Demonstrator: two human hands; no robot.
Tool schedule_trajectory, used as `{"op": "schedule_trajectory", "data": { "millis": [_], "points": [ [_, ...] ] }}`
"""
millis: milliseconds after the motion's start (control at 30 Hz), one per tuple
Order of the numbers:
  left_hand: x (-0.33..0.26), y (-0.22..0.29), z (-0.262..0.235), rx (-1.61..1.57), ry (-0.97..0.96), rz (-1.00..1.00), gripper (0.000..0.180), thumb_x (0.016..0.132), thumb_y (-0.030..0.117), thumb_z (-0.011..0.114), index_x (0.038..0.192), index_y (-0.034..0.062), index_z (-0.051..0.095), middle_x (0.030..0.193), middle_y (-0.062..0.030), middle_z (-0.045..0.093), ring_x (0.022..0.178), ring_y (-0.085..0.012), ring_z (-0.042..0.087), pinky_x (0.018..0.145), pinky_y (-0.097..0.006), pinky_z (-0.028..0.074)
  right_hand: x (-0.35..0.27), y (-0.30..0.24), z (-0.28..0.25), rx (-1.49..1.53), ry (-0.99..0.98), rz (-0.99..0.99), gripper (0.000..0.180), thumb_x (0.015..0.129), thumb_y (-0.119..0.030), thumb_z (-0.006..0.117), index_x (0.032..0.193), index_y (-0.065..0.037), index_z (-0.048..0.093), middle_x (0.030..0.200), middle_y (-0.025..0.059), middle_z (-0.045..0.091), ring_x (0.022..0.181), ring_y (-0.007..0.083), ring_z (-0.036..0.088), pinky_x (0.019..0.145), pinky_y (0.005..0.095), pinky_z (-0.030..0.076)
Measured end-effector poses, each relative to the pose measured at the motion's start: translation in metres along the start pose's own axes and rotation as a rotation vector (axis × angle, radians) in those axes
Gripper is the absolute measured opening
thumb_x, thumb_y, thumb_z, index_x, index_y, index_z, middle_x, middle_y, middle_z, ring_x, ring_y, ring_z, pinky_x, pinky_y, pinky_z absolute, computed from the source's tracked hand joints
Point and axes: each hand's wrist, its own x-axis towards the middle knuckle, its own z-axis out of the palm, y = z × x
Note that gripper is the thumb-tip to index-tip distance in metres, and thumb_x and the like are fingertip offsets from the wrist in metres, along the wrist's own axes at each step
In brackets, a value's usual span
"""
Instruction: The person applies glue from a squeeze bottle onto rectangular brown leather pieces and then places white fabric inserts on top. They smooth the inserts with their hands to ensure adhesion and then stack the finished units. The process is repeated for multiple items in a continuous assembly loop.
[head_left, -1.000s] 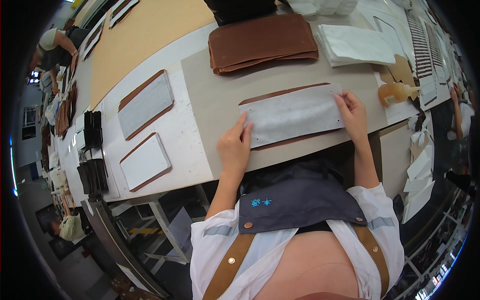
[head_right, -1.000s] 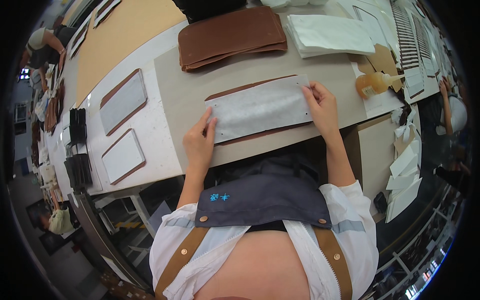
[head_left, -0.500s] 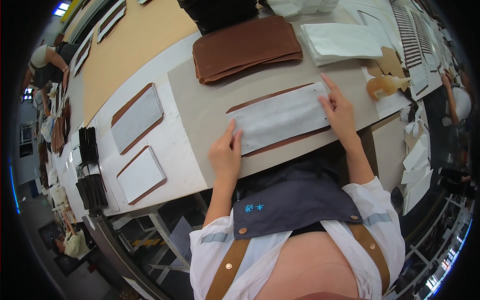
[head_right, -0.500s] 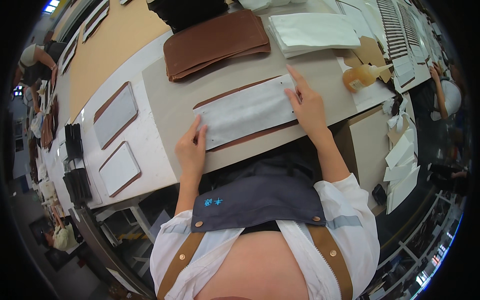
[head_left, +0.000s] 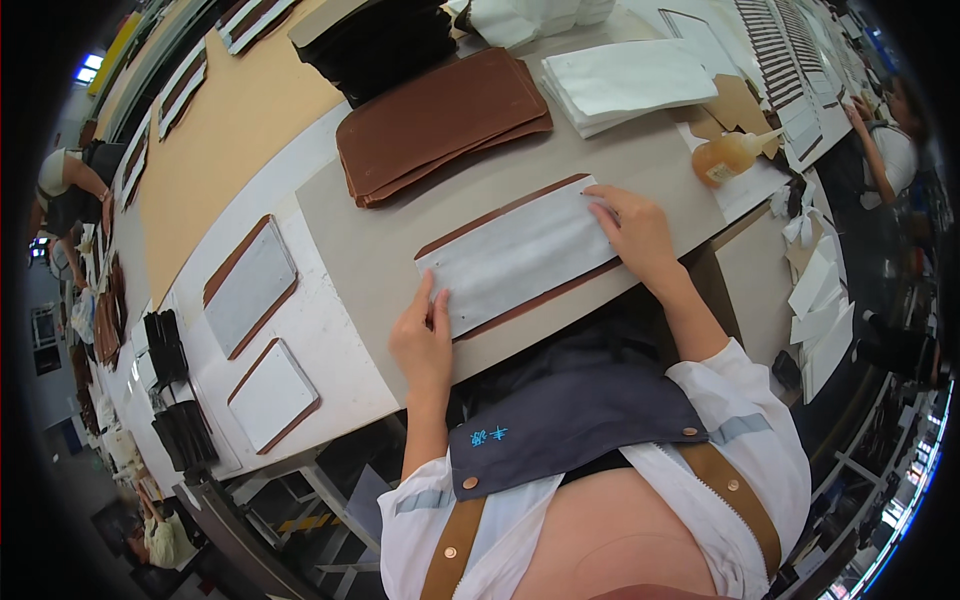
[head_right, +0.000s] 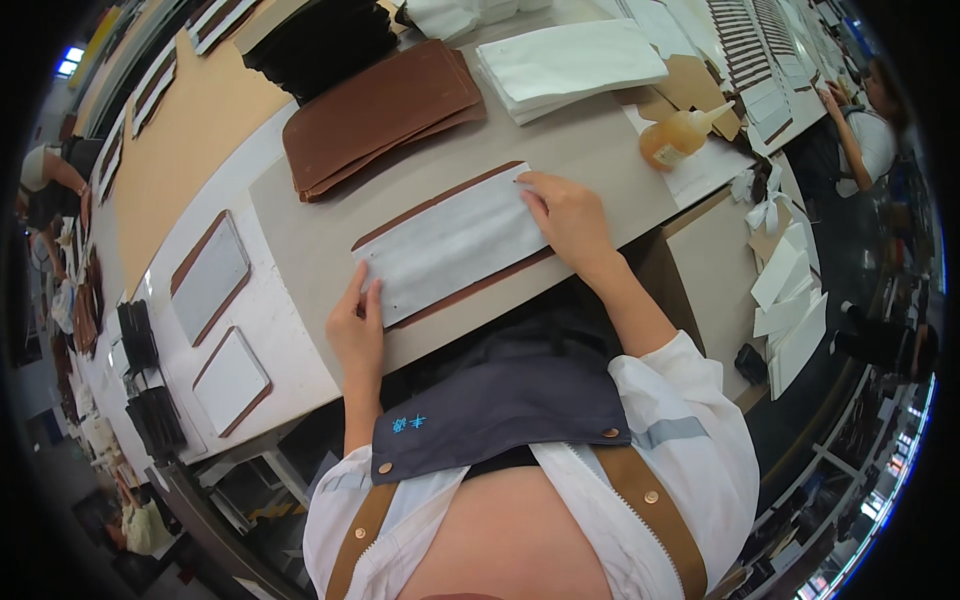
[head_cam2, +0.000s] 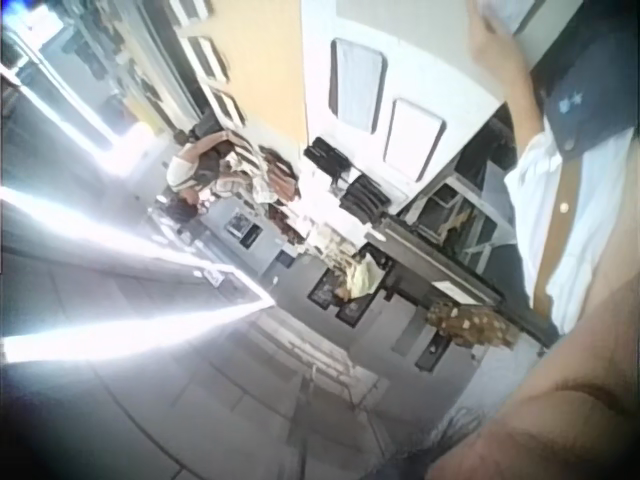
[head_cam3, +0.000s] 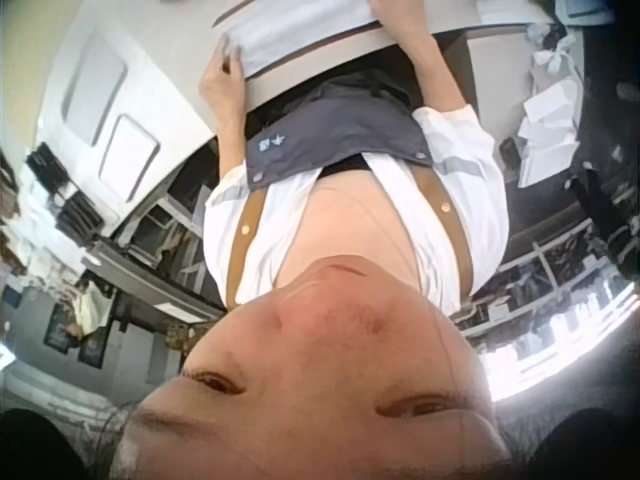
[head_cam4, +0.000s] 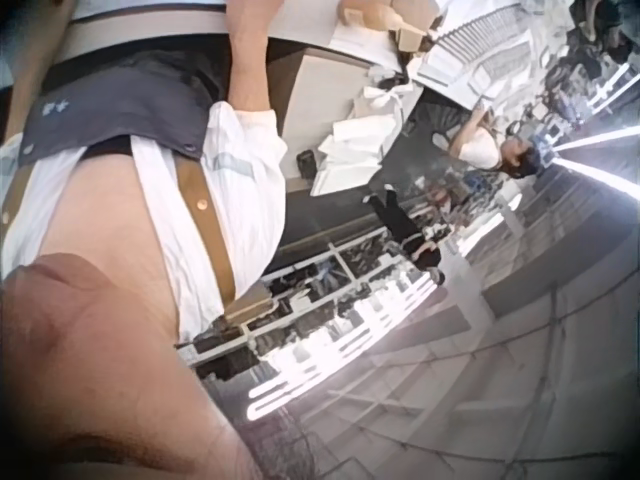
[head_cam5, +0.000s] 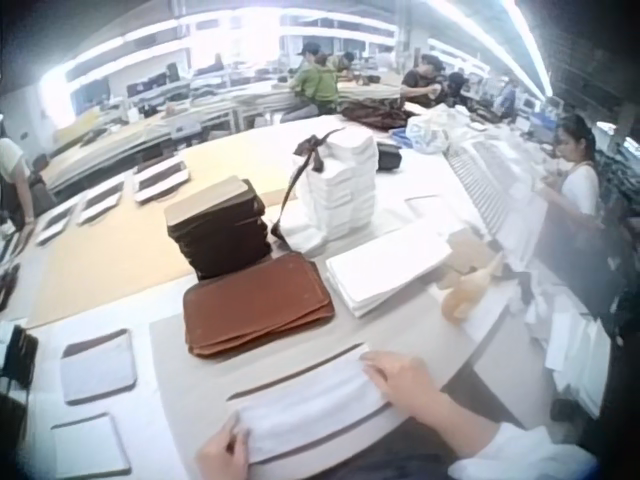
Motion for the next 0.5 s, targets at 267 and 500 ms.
{"op": "schedule_trajectory", "data": {
  "millis": [267, 500],
  "points": [
    [0.0015, 0.0058, -0.0027, 0.000, -0.017, -0.028, 0.032, 0.093, 0.014, 0.070, 0.124, 0.0075, 0.072, 0.062, -0.0084, 0.056, 0.054, -0.0162, 0.047, 0.055, -0.032, 0.042, -0.0016, 0.0002, -0.0025, -0.013, -0.009, 0.029, 0.023, 0.090, -0.013, 0.069, 0.111, -0.005, 0.071, 0.085, 0.0170, 0.070, 0.069, 0.0294, 0.066, 0.068, 0.0368, 0.053],
    [0.0007, 0.0046, -0.0029, 0.004, -0.003, -0.006, 0.032, 0.093, 0.014, 0.070, 0.124, 0.0068, 0.071, 0.061, -0.0083, 0.055, 0.053, -0.0160, 0.047, 0.055, -0.031, 0.042, -0.0020, -0.0017, -0.0033, -0.017, -0.034, 0.055, 0.021, 0.091, -0.013, 0.067, 0.109, -0.004, 0.069, 0.093, 0.0175, 0.072, 0.079, 0.0360, 0.068, 0.072, 0.0428, 0.053]
  ]
}}
